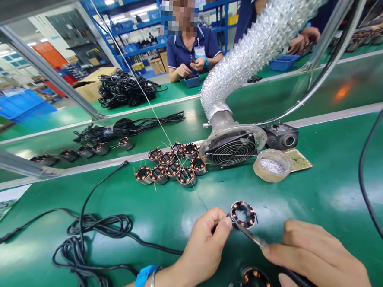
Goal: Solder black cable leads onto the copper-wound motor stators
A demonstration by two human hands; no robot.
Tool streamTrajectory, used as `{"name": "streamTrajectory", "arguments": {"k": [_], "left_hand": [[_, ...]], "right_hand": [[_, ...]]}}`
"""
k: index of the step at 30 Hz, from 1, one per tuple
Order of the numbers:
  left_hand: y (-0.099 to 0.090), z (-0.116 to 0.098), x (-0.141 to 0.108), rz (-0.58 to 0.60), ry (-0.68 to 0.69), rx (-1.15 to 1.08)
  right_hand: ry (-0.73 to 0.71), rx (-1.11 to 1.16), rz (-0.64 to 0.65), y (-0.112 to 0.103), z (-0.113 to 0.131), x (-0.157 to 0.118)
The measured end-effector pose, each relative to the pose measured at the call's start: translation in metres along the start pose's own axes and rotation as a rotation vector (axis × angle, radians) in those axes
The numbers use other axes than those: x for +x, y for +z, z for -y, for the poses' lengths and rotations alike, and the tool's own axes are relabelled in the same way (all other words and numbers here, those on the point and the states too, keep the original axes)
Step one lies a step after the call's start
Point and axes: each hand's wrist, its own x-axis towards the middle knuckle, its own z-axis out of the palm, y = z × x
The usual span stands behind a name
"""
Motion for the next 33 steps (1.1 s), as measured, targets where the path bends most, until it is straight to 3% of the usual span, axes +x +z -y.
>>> {"name": "streamTrajectory", "arguments": {"k": [4, 9, 15, 22, 27, 29, 33], "left_hand": [[0.0, -0.001, 0.0, -0.004, -0.002, 0.012], [0.0, -0.003, 0.0, -0.001, -0.002, 0.008], [0.001, -0.003, 0.0, 0.0, -0.007, 0.006], [0.001, -0.005, 0.001, -0.004, -0.01, 0.019], [0.001, -0.005, 0.001, 0.008, -0.006, 0.025], [0.001, -0.005, 0.001, 0.015, -0.002, 0.025], [0.002, -0.006, 0.0, 0.012, -0.014, 0.018]], "right_hand": [[0.07, -0.035, -0.105, 0.001, -0.001, -0.007], [0.094, -0.049, -0.126, 0.001, -0.002, -0.011], [-0.071, -0.031, -0.158, -0.004, -0.019, -0.01], [0.086, -0.173, -0.283, -0.021, -0.027, -0.016], [0.198, -0.33, -0.514, -0.024, -0.047, -0.025], [0.197, -0.479, -0.453, -0.021, -0.058, -0.027], [0.154, -0.563, -0.131, -0.011, -0.078, -0.038]]}}
